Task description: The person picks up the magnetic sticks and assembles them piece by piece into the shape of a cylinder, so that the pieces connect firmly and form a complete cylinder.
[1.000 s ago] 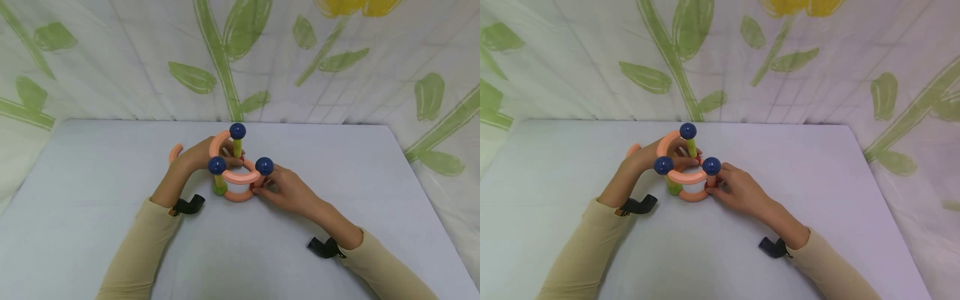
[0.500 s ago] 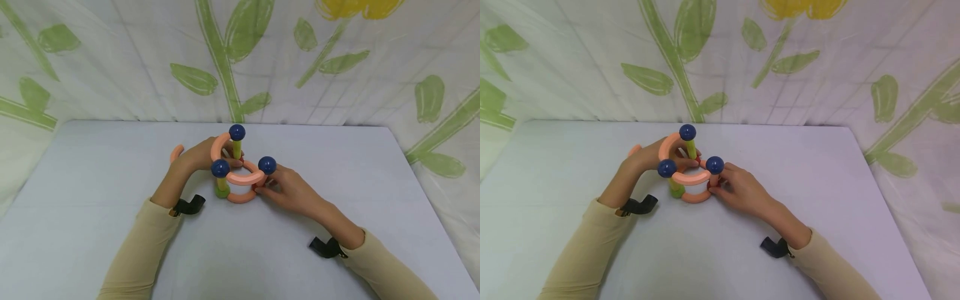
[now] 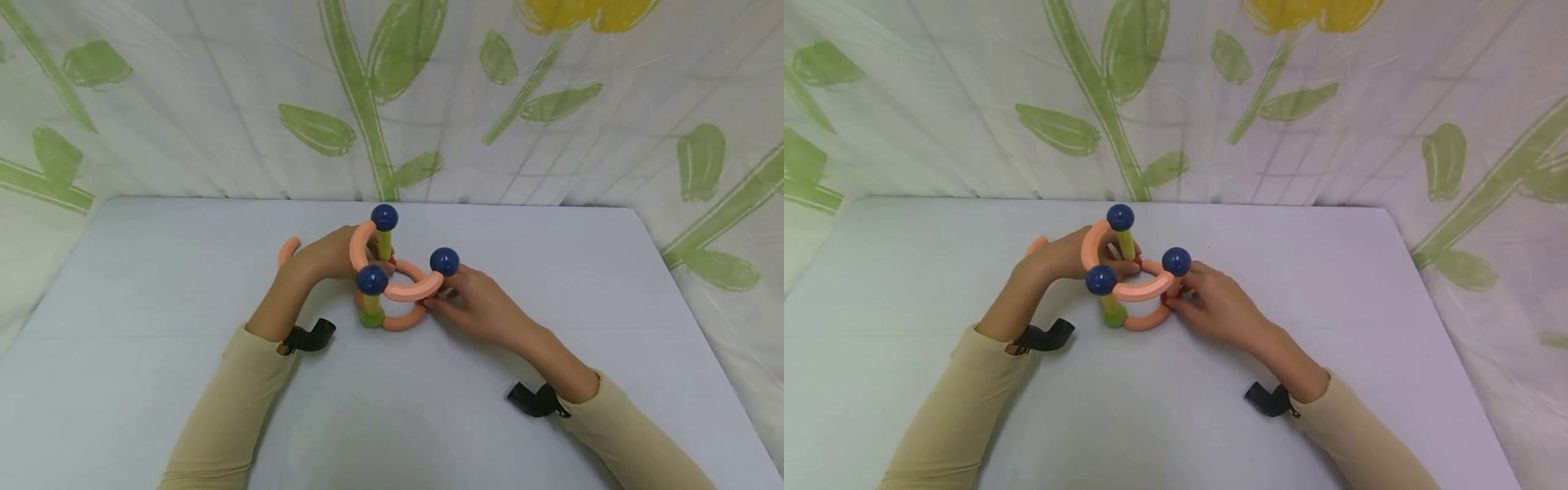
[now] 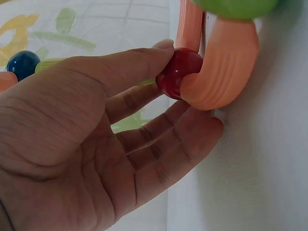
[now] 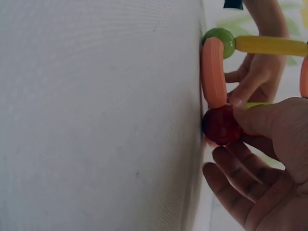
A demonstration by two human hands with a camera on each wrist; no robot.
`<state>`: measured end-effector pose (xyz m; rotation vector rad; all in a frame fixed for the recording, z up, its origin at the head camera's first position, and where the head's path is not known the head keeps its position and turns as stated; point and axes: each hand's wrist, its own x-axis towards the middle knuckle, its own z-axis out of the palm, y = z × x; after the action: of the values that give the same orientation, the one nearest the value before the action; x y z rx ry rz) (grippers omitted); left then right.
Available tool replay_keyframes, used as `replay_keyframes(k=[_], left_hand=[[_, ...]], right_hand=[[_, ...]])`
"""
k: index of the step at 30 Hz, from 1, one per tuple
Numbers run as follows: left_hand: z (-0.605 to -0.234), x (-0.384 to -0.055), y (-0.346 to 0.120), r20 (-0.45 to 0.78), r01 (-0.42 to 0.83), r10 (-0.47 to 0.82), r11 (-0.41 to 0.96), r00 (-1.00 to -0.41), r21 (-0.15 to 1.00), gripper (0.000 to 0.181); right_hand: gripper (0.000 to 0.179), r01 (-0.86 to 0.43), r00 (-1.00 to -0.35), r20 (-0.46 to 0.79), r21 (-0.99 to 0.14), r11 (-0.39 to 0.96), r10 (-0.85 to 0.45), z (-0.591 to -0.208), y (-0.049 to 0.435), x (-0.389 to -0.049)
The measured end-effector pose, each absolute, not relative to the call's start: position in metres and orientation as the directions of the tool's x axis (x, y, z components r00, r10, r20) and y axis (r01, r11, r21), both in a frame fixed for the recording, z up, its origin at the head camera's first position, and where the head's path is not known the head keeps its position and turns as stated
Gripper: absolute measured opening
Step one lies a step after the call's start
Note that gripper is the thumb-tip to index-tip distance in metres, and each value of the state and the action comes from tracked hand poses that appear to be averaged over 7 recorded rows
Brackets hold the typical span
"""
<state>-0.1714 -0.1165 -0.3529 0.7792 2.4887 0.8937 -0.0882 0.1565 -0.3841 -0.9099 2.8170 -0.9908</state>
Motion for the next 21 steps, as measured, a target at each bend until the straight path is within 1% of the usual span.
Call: replay_keyframes(k=[4,6,8,10,18,21], left_hand=[[-0.352,-0.172,-0.117,-0.149,0.408,0.638,0.635,-0.755,0.656,0.019],[-0.351,-0.172,-0.117,-0.166,0.398,0.635,0.644,-0.755,0.654,0.018],[-0.349,-0.172,-0.115,-0.184,0.388,0.628,0.657,-0.756,0.647,0.017],[-0.346,-0.171,-0.114,-0.207,0.377,0.616,0.678,-0.76,0.631,0.017],[-0.34,-0.158,-0.118,-0.29,0.33,0.543,0.77,-0.788,0.546,0.016],[-0.344,-0.151,-0.126,-0.296,0.315,0.518,0.789,-0.802,0.527,0.021]], right_hand=[[0.026,-0.5,-0.842,0.16,-0.59,0.634,-0.515,-0.383,0.157,-0.088],[0.027,-0.488,-0.85,0.155,-0.589,0.644,-0.503,-0.382,0.157,-0.088],[0.024,-0.485,-0.86,0.169,-0.565,0.667,-0.481,-0.381,0.158,-0.088],[0.024,-0.481,-0.867,0.185,-0.552,0.681,-0.462,-0.381,0.158,-0.089],[0.016,-0.457,-0.884,0.211,-0.579,0.675,-0.417,-0.382,0.158,-0.091],[0.016,-0.47,-0.877,0.214,-0.57,0.674,-0.431,-0.383,0.159,-0.094]])
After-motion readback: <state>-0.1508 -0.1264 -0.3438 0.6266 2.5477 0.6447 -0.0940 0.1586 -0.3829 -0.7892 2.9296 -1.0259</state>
